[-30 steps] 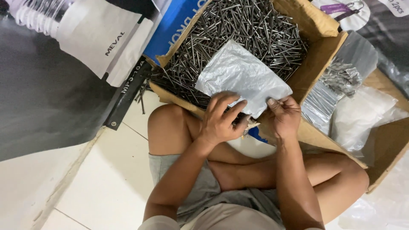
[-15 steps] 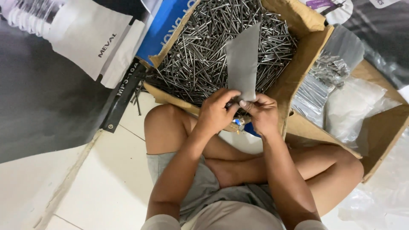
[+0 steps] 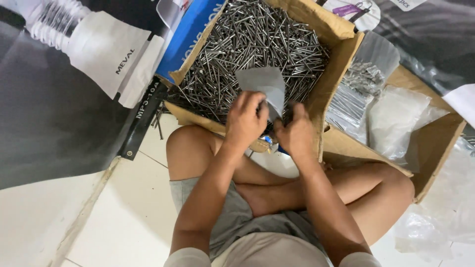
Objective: The person sits cross-legged on the floor and repeatedly picks up metal nails from a large cardboard box, placing them into a small clear plastic bag. The person continues filling the bag with nails from the bulk supply throughout the clip.
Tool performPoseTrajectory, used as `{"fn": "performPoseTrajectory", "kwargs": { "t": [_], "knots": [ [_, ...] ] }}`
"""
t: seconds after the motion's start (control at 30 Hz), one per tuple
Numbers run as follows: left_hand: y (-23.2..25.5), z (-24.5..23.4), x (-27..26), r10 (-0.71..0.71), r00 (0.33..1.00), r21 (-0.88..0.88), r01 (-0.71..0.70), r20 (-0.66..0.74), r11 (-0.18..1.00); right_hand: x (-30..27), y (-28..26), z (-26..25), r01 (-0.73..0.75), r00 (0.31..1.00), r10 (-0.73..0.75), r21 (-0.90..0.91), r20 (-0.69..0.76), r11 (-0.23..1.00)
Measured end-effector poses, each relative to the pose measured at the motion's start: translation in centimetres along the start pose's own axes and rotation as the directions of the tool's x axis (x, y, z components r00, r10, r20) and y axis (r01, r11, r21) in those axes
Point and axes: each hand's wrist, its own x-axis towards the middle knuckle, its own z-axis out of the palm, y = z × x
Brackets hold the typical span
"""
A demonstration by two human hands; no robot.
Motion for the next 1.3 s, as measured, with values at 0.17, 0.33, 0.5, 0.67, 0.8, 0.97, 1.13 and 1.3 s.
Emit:
{"fn": "performPoseTrajectory", "kwargs": {
  "t": [0.17, 0.33, 0.5, 0.67, 0.8, 0.97, 1.13, 1.3],
  "knots": [
    [2.5, -0.7, 0.4, 0.170, 0.980, 0.160, -0.185, 0.098, 0.970, 0.0, 1.0, 0.3, 0.474, 0.763, -0.402, 0.015, -0.506, 0.881],
    [2.6, -0.7, -0.4, -0.096, 0.973, 0.296, 0.030, 0.208, 0.955, 1.5, 0.6, 1.0, 0.603, 0.652, -0.363, 0.165, -0.666, 0.780],
    [-0.6, -1.1, -1.5, -0.356, 0.930, 0.324, 0.311, 0.090, 0.893, 2.2, 2.5, 3.1, 0.639, 0.650, -0.417, 0.160, -0.635, 0.752],
    [0.2, -0.2, -1.2, -0.615, 0.789, -0.210, 0.602, 0.006, 0.770, 3.8, 4.8, 6.5, 0.617, 0.678, -0.415, 0.163, -0.607, 0.770],
    [1.6, -0.3, -0.2, -0.515, 0.854, -0.202, 0.494, -0.068, 0.846, 2.3, 1.9, 4.9, 0.622, 0.667, -0.420, 0.149, -0.616, 0.769],
    [0.0, 0.3, -1.1, -0.358, 0.933, 0.133, 0.360, -0.042, 0.923, 2.8, 1.7, 4.6, 0.617, 0.689, -0.383, 0.221, -0.615, 0.755],
    [-1.4, 1.2, -1.4, -0.544, 0.833, 0.322, 0.490, 0.102, 0.810, 2.9, 1.2, 4.7, 0.588, 0.720, -0.314, 0.305, -0.618, 0.749],
    [-0.8, 1.1, 0.1, -0.725, 0.673, -0.386, 0.713, 0.142, 0.586, 2.9, 0.4, 4.6, 0.516, 0.808, -0.245, 0.442, -0.536, 0.734]
  ]
}}
